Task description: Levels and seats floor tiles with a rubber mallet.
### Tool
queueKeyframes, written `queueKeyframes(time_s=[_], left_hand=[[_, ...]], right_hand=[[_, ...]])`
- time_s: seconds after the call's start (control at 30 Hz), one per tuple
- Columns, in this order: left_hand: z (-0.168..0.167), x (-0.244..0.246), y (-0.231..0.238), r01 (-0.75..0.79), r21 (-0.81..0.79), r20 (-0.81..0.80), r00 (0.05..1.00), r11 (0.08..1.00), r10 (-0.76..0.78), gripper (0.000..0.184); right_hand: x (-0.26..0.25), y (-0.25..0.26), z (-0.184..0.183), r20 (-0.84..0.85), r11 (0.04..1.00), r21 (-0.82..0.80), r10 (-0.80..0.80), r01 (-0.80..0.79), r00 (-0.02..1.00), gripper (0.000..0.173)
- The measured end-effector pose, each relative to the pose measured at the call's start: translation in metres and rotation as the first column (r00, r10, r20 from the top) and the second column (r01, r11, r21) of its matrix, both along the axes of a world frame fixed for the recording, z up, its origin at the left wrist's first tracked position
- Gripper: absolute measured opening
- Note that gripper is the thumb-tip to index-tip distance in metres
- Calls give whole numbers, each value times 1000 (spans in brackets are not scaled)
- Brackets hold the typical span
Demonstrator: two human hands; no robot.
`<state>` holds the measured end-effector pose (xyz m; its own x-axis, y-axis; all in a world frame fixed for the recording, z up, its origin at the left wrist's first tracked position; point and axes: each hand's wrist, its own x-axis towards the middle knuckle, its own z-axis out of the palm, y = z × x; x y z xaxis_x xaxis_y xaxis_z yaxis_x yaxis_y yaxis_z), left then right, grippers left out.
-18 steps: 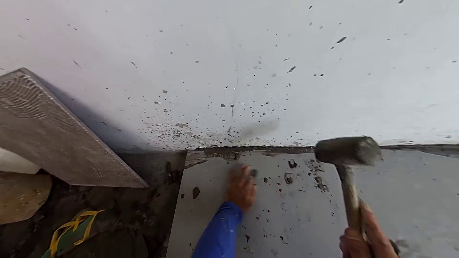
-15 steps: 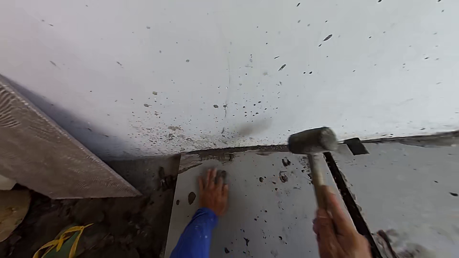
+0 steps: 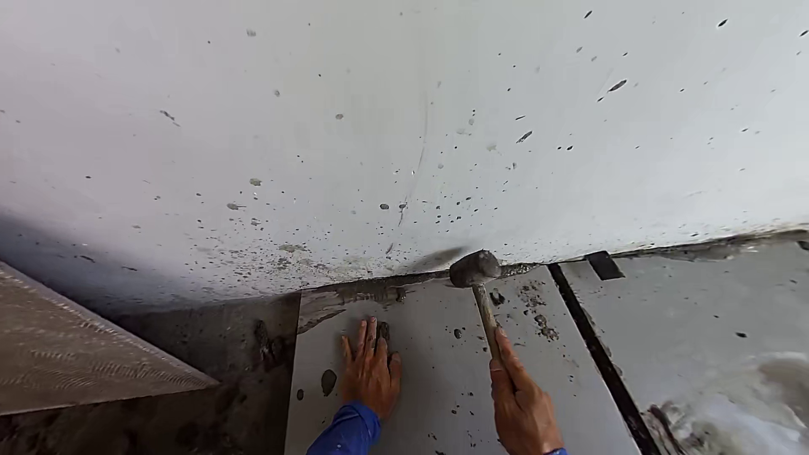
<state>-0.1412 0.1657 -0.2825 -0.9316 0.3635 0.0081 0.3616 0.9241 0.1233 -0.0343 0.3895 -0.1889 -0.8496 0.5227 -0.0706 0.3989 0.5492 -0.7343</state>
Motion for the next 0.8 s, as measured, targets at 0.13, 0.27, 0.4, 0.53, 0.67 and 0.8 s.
queueKeyframes(time_s=[0.13, 0.27, 0.4, 0.53, 0.67, 0.8], left_hand=[[-6, 4, -1, 35, 42, -71, 997, 998, -32, 62], [-8, 2, -2, 60, 32, -50, 997, 998, -58, 64], [-8, 3, -5, 76, 33, -59, 996, 997, -74, 65], [-10, 4, -6, 79, 22, -93, 993, 997, -77, 67], [-7, -2, -4, 81, 19, -94, 992, 997, -79, 67], [-1, 0, -5, 78, 8, -59, 995, 997, -77, 66]], right_hand=[[-6, 4, 6, 164, 999, -41, 2, 5, 986, 52], [4, -5, 2, 27, 998, 52, -43, 41, 999, 54], [1, 1, 13, 208, 999, -50, 3, 8, 978, 54], [10, -7, -9, 82, 1000, 6, 3, -3, 997, 55], [2, -13, -8, 62, 998, -35, -51, 54, 997, 53], [11, -20, -25, 85, 998, -53, -33, 37, 996, 53]])
